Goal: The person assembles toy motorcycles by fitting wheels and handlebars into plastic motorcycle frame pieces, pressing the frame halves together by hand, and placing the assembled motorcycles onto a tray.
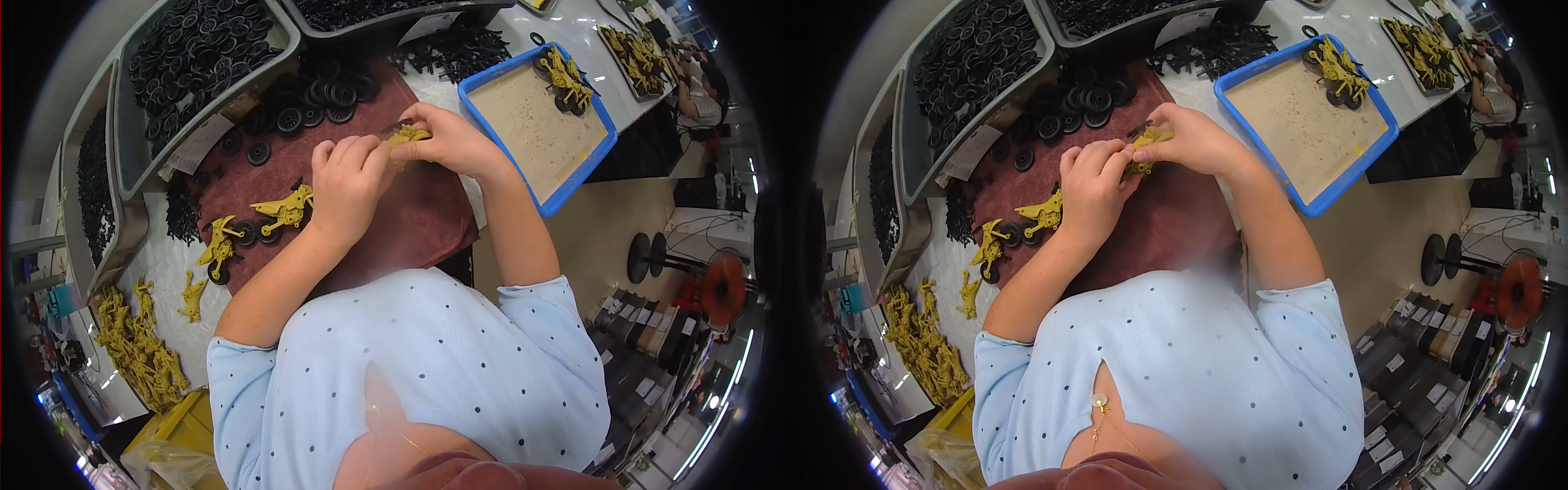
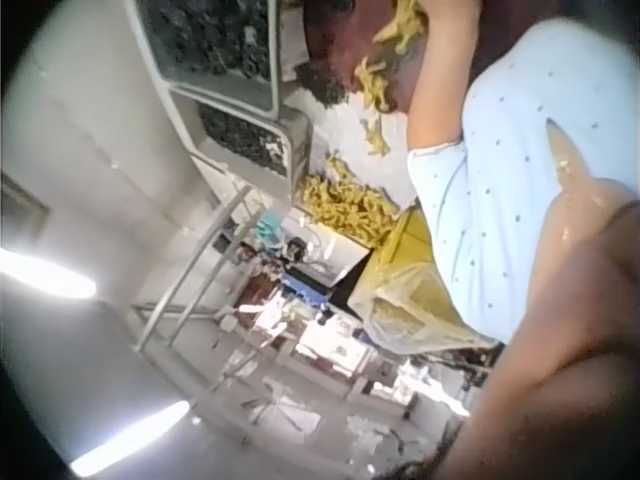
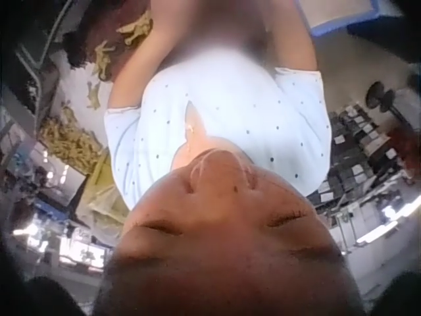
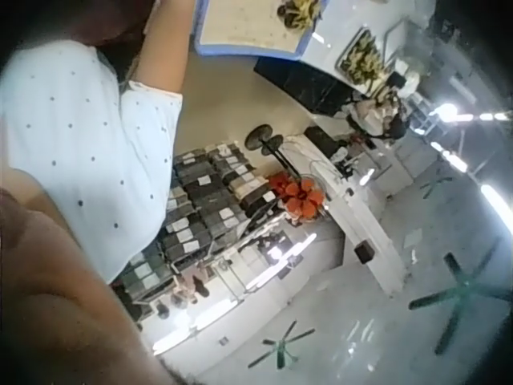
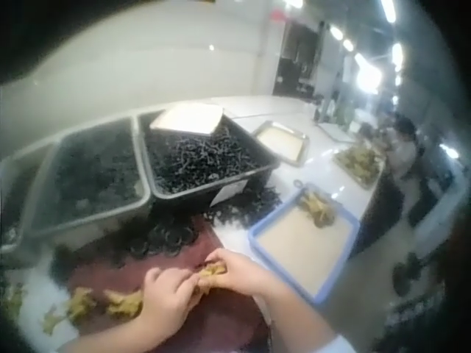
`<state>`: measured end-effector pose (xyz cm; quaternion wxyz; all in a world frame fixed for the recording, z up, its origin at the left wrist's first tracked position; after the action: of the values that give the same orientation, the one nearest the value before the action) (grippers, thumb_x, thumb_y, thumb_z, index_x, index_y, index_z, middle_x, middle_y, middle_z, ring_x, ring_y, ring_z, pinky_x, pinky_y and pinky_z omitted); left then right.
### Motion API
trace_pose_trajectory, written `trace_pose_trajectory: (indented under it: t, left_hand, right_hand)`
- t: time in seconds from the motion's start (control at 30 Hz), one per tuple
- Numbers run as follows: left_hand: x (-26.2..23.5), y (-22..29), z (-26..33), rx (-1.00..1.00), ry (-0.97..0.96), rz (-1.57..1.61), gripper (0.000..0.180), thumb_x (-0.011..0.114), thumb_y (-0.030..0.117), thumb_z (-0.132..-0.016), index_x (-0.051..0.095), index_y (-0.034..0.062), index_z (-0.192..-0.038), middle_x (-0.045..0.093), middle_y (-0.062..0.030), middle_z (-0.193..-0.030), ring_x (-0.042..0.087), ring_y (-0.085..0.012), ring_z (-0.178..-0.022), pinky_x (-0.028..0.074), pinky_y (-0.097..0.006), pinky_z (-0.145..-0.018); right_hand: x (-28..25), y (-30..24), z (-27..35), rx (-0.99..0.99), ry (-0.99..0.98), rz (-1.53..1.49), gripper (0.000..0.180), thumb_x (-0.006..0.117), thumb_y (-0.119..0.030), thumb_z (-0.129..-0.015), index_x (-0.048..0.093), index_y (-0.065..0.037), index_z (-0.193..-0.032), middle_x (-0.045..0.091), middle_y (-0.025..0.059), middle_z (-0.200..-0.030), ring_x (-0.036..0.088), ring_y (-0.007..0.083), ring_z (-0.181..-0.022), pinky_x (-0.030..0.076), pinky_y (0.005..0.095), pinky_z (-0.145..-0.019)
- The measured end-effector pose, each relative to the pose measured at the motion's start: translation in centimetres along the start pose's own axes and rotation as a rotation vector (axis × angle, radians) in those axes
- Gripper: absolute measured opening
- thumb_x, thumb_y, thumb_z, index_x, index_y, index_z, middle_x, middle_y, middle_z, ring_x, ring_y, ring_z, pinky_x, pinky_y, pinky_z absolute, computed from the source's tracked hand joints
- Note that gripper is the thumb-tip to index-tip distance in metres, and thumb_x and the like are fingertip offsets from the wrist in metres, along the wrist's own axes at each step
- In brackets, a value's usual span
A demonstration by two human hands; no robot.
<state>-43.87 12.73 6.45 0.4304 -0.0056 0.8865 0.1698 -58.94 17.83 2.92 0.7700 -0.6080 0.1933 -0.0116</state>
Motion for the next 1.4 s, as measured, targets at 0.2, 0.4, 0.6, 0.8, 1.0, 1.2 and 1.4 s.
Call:
trace_pose_trajectory:
  t: [0.2,0.4,0.6,0.8,1.0,1.2,1.4]
  left_hand:
    - [-2.7,0.2,0.2,-0.009,0.021,0.058,0.039,0.079,0.011,-0.068,0.065,0.0063,-0.104,0.065,-0.0062,-0.105,0.06,-0.0224,-0.096,0.04,-0.038,-0.089]
    - [-3.1,-2.0,0.7,-0.422,-0.242,0.388,0.033,0.076,0.014,-0.076,0.066,0.0039,-0.106,0.066,-0.0111,-0.097,0.062,-0.0261,-0.089,0.043,-0.036,-0.086]
    - [-4.5,-1.2,0.1,-0.296,-0.181,0.249,0.029,0.073,0.009,-0.076,0.067,0.0025,-0.103,0.067,-0.0111,-0.089,0.062,-0.0284,-0.084,0.045,-0.035,-0.081]
    - [-3.6,-1.7,1.1,-0.316,-0.127,0.297,0.028,0.072,0.007,-0.075,0.068,0.0032,-0.103,0.067,-0.0111,-0.089,0.063,-0.0255,-0.083,0.045,-0.035,-0.08]
    - [-2.2,-3.3,2.9,-0.912,-0.036,1.112,0.024,0.063,0.003,-0.088,0.061,-0.0012,-0.111,0.067,-0.0081,-0.099,0.063,-0.0209,-0.096,0.046,-0.033,-0.091]
    - [0.8,-2.0,4.4,-0.94,-0.024,1.874,0.047,0.064,0.012,-0.091,0.044,0.0066,-0.133,0.057,-0.0032,-0.124,0.054,-0.0172,-0.114,0.043,-0.036,-0.097]
    - [0.0,-1.1,4.4,-0.843,-0.069,1.792,0.055,0.069,0.016,-0.088,0.043,0.0069,-0.135,0.055,-0.0085,-0.127,0.052,-0.0181,-0.118,0.04,-0.039,-0.102]
  right_hand:
    - [0.9,-1.7,1.7,0.036,-0.029,-0.162,0.036,0.073,-0.005,-0.079,0.059,0.003,-0.111,0.065,0.0038,-0.092,0.059,0.0084,-0.081,0.049,0.0231,-0.072]
    - [1.6,-4.2,3.3,-0.073,0.02,0.019,0.033,0.071,-0.001,-0.079,0.06,0.0,-0.11,0.066,0.0017,-0.09,0.059,0.0071,-0.08,0.047,0.0231,-0.069]
    - [2.2,-5.7,4.7,-0.168,0.168,0.116,0.033,0.075,-0.009,-0.078,0.062,-0.001,-0.107,0.069,0.0124,-0.087,0.067,0.0185,-0.081,0.051,0.031,-0.072]
    - [2.6,-5.4,4.2,-0.043,0.103,0.12,0.036,0.079,-0.014,-0.076,0.063,-0.004,-0.107,0.069,0.0117,-0.088,0.067,0.0183,-0.08,0.052,0.0308,-0.07]
    - [1.1,-6.0,5.2,-0.581,0.517,-0.212,0.079,0.084,-0.029,-0.072,0.044,-0.002,-0.134,0.055,0.0089,-0.125,0.054,0.0175,-0.109,0.044,0.031,-0.093]
    - [5.8,-2.6,5.2,-0.464,0.416,-0.407,0.066,0.084,-0.031,-0.073,0.052,-0.002,-0.122,0.056,0.0079,-0.116,0.055,0.0172,-0.106,0.045,0.0318,-0.093]
    - [7.0,-2.9,5.5,-0.4,0.337,-0.569,0.032,0.073,-0.018,-0.085,0.059,-0.003,-0.111,0.064,0.0063,-0.104,0.06,0.0116,-0.097,0.05,0.0265,-0.084]
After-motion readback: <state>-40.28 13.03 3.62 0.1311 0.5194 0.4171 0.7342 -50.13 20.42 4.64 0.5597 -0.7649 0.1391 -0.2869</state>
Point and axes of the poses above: each hand's wrist, its own z-axis away from the middle knuckle, its own x-axis out of the palm, y = z × x, the point moved 6 cm from there along -z, towards the middle knuckle
